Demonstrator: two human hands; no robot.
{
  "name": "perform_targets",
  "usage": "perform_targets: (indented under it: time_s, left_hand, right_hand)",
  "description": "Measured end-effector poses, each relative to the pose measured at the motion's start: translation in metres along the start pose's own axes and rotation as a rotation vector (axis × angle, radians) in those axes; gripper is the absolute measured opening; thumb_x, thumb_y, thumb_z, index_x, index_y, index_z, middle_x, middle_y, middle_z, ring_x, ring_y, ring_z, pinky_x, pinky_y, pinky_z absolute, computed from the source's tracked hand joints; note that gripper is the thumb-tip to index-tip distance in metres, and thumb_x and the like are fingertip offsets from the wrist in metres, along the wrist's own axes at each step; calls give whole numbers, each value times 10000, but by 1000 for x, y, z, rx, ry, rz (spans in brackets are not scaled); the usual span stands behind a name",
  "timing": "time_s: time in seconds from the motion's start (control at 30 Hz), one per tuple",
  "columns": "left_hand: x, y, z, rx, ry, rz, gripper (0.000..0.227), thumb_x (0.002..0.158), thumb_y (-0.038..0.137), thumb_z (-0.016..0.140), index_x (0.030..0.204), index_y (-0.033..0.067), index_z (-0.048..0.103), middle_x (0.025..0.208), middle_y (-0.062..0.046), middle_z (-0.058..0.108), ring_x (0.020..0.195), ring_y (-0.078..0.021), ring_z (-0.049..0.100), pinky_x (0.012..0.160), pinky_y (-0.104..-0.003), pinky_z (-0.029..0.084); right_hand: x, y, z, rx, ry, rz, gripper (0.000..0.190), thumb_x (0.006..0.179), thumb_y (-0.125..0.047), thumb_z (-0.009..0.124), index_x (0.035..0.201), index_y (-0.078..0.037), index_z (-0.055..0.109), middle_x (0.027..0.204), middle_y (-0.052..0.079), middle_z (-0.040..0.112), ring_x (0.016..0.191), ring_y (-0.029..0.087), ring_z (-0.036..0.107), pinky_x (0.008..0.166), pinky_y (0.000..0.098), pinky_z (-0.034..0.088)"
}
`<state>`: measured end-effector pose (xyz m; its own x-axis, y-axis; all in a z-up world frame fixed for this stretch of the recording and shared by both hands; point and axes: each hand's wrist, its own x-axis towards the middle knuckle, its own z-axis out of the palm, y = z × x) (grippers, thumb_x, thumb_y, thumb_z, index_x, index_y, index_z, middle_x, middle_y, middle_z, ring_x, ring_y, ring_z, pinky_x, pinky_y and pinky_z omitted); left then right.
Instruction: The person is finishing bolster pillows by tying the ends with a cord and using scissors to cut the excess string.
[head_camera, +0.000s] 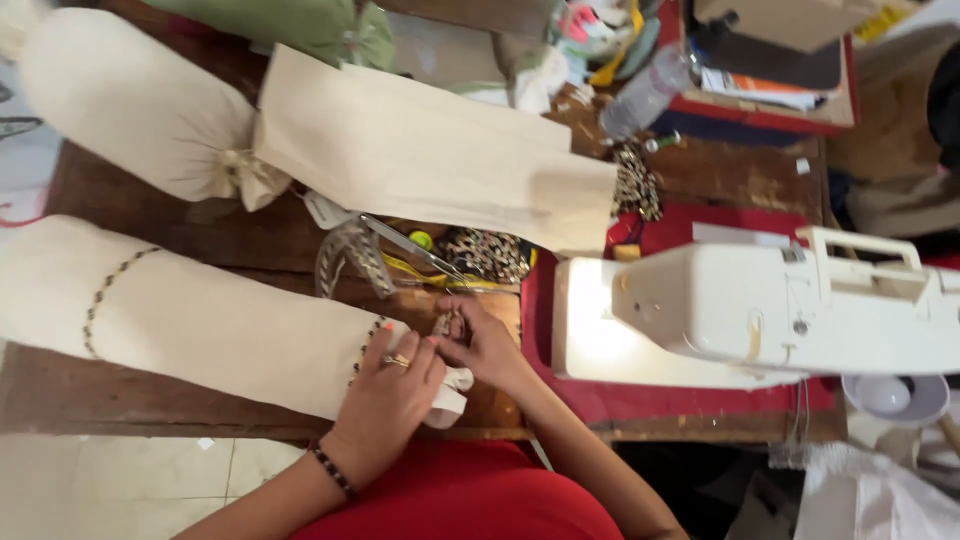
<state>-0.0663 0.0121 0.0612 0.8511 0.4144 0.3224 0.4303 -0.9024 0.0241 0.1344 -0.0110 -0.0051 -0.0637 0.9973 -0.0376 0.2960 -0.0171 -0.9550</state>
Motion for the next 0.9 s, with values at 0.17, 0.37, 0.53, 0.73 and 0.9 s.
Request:
perform_targets:
  time_s: [0.17, 0.37, 0.53, 0.73, 0.9]
  left_hand:
    - [7, -1, -15, 159, -69, -3, 149, 854, 52, 572, 868, 185, 636, 902, -15, 600, 994, -217, 595, 1102, -455, 398]
    - [34, -8, 16, 109, 14, -69, 19, 877, 104, 622, 861, 113, 625, 854, -56, 564, 998, -269, 591, 994, -490, 412]
    - [40, -5, 56, 65, -89, -68, 35, 811, 92, 654, 828, 115, 634, 780, -53, 592, 895, -291, 592, 888, -492, 395]
    - [40, 3, 61, 56, -158, 12, 126, 723, 61, 683, 842, 89, 657, 745, -82, 606, 795, -318, 599, 763, -502, 386]
    - [58, 13, 44, 23, -142, 92, 94, 708, 66, 657, 800, 85, 650, 743, -98, 616, 780, -321, 590, 715, -491, 387]
  right_hand:
    - [-38, 35, -1, -514, -143, 261, 496, 693, 52, 676, 1084, -231, 788, 1101, -45, 790, 1066, 183, 730, 947, 347, 549]
    - [-49, -1, 0, -562, -54, 405, 283, 841, -376, 714, 1010, -150, 743, 981, 110, 741, 852, 410, 730, 737, 499, 605]
    - [-75, 2, 10, -554, -61, 467, 374, 870, -384, 705, 1107, -105, 630, 962, 169, 684, 900, 446, 704, 783, 562, 581]
    - [-80, -4, 3, -524, -87, 518, 399, 862, -454, 705, 1084, -141, 596, 913, 146, 683, 940, 441, 697, 817, 559, 564]
    - [-93, 16, 14, -584, -223, 590, 341, 851, -563, 678, 967, -244, 710, 896, 51, 747, 919, 364, 739, 803, 492, 606]
